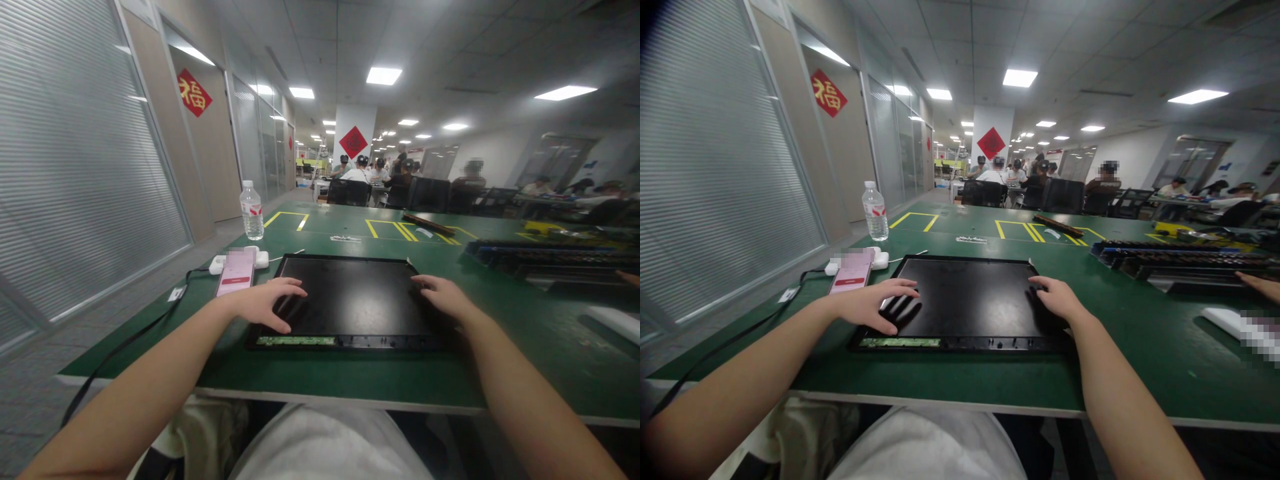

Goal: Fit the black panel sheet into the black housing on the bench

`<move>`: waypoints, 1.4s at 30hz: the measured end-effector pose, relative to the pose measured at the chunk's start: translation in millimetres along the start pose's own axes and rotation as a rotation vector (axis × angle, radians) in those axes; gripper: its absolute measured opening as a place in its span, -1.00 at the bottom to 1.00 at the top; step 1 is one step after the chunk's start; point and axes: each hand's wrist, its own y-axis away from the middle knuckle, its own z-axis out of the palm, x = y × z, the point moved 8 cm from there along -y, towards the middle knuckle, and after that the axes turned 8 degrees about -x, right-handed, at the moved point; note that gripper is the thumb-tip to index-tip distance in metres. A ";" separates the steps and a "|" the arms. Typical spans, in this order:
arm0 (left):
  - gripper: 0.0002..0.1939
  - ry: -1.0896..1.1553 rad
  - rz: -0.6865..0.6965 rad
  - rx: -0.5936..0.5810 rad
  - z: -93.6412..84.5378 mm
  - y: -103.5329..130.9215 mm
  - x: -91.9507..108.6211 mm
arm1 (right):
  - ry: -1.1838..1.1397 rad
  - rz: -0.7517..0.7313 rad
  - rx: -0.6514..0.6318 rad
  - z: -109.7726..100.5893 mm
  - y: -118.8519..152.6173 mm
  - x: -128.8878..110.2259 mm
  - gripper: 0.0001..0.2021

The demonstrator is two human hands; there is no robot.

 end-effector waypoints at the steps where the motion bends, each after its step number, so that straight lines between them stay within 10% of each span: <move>1: -0.18 -0.001 0.010 -0.014 0.6 0.6 0.6 | 0.014 -0.003 -0.023 3.2 -0.8 0.9 -0.54; 33: -0.27 0.014 0.180 0.052 -6.7 2.6 15.4 | 0.035 -0.002 -0.077 9.3 -5.5 1.1 -0.68; 42: -0.48 -0.110 -0.147 0.256 -15.1 -6.8 -29.2 | -0.058 0.125 0.039 -9.3 2.2 11.7 -0.69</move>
